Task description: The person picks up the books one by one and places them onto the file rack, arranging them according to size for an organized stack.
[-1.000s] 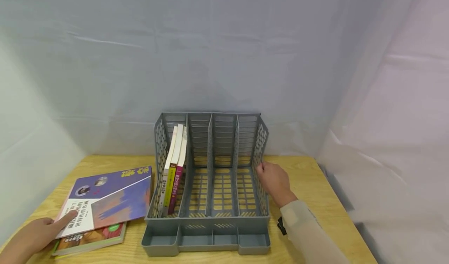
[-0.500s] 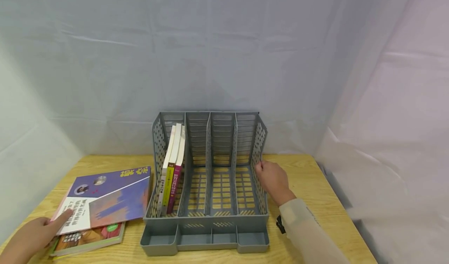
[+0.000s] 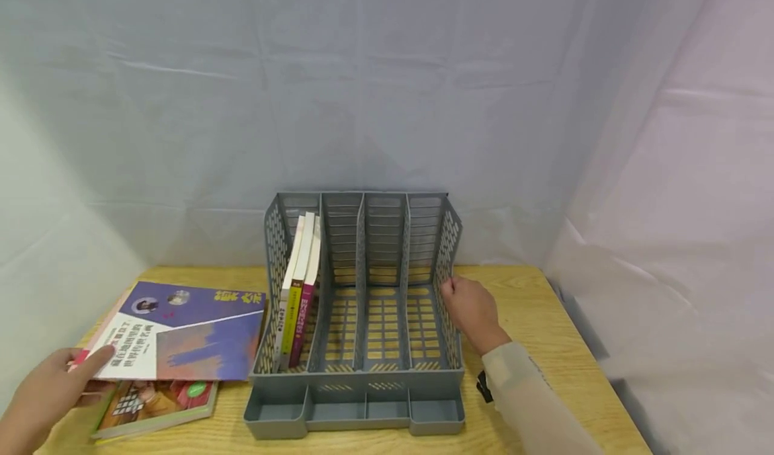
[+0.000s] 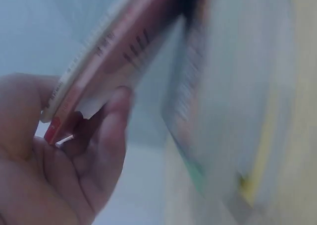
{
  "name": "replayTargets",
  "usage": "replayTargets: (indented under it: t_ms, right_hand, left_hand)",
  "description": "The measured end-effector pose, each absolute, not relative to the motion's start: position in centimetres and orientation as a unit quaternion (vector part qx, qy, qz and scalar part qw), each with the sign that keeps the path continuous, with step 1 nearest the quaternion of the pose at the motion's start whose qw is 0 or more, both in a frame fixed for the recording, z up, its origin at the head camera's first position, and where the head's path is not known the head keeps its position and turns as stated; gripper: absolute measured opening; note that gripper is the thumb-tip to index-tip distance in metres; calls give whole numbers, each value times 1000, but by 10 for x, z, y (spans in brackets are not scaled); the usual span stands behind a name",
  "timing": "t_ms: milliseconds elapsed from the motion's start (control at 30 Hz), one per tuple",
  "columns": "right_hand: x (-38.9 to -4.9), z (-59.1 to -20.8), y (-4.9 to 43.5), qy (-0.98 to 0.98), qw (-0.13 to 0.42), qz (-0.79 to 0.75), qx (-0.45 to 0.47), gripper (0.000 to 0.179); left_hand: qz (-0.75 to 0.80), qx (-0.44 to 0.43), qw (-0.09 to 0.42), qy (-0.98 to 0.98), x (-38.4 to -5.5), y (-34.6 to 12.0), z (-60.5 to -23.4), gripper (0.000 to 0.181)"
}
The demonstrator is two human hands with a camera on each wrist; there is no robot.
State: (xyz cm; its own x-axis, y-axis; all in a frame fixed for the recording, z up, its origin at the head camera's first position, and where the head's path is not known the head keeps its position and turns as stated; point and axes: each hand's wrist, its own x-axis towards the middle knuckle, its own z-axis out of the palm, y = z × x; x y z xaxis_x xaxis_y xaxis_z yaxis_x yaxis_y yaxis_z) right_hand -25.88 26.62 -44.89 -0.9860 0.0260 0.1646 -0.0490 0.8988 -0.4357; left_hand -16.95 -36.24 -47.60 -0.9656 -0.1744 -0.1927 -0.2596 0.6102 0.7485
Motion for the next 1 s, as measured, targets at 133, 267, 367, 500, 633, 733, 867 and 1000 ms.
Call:
replayTargets:
  t_ms: [133, 267, 367, 500, 633, 733, 867, 1000]
  right_hand:
    - [-259, -450, 268, -971, 81, 226, 6, 40]
    - [-260, -451, 268, -973, 75, 219, 3, 41]
    - [-260, -451, 267, -974, 70, 214, 1, 43]
    - [-260, -450, 267, -973, 69, 221, 0, 44]
    - [-260, -449, 267, -971, 71, 228, 3, 44]
    - [-260, -448, 267, -970, 73, 231, 0, 44]
    - [-259, -448, 266, -969, 72, 235, -8, 43]
    - [-258, -448, 267, -968, 72, 239, -5, 43]
  left_hand:
    - [531, -89, -16, 843, -169, -343, -462, 61]
    - [470, -105, -151, 864, -159, -318, -437, 52]
    - [392, -160, -253, 870, -148, -299, -410, 49]
    - [343, -201, -381, 834, -133, -278, -383, 43]
    - [322, -147, -463, 813, -124, -261, -373, 41]
    - [291, -97, -488, 817, -127, -254, -375, 40]
    - [269, -73, -482, 831, -139, -258, -388, 39]
    - [338, -141, -415, 833, -157, -277, -395, 45]
